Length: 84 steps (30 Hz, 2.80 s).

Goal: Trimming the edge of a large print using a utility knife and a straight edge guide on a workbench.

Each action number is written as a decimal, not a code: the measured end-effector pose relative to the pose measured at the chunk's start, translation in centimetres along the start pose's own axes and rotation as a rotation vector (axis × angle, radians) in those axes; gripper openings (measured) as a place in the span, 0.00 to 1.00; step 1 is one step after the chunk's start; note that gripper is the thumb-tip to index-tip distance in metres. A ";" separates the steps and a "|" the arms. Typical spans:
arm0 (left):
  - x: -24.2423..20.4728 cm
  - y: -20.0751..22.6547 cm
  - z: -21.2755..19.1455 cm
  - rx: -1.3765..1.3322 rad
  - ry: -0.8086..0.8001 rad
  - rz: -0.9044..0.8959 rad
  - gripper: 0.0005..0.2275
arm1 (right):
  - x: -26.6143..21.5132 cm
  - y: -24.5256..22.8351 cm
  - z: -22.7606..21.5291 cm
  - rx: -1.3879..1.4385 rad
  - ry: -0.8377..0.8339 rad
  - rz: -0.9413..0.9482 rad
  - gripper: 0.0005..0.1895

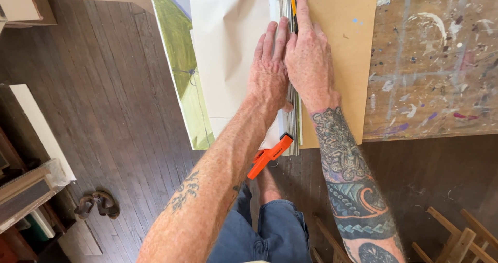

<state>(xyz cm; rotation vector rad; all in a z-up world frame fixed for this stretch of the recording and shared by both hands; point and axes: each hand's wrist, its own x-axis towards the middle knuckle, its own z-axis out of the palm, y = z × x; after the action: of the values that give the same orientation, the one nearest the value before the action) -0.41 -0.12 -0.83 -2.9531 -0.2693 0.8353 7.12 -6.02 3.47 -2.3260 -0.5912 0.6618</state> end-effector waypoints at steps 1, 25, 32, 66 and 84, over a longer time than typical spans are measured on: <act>0.1 0.1 0.1 -0.010 0.019 -0.007 0.78 | -0.1 -0.2 -0.2 -0.012 0.001 -0.001 0.34; 0.0 0.1 -0.5 0.082 0.013 0.005 0.73 | -9.6 1.1 -0.7 -0.015 -0.081 0.068 0.38; 0.1 0.1 0.1 0.027 0.064 0.000 0.81 | -13.2 1.0 -1.1 -0.031 -0.126 0.146 0.37; 1.1 -0.1 0.6 0.008 0.011 0.032 0.82 | -29.6 4.4 -0.6 -0.202 -0.357 0.386 0.39; 0.5 -0.1 -1.5 0.105 -0.120 0.032 0.82 | -14.5 -1.3 -5.6 0.134 0.004 0.077 0.32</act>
<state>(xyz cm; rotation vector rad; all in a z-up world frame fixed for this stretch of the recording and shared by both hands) 0.78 0.07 0.21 -2.8219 -0.1789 1.0006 -1.05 -15.77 12.49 -2.2336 -0.4437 0.7094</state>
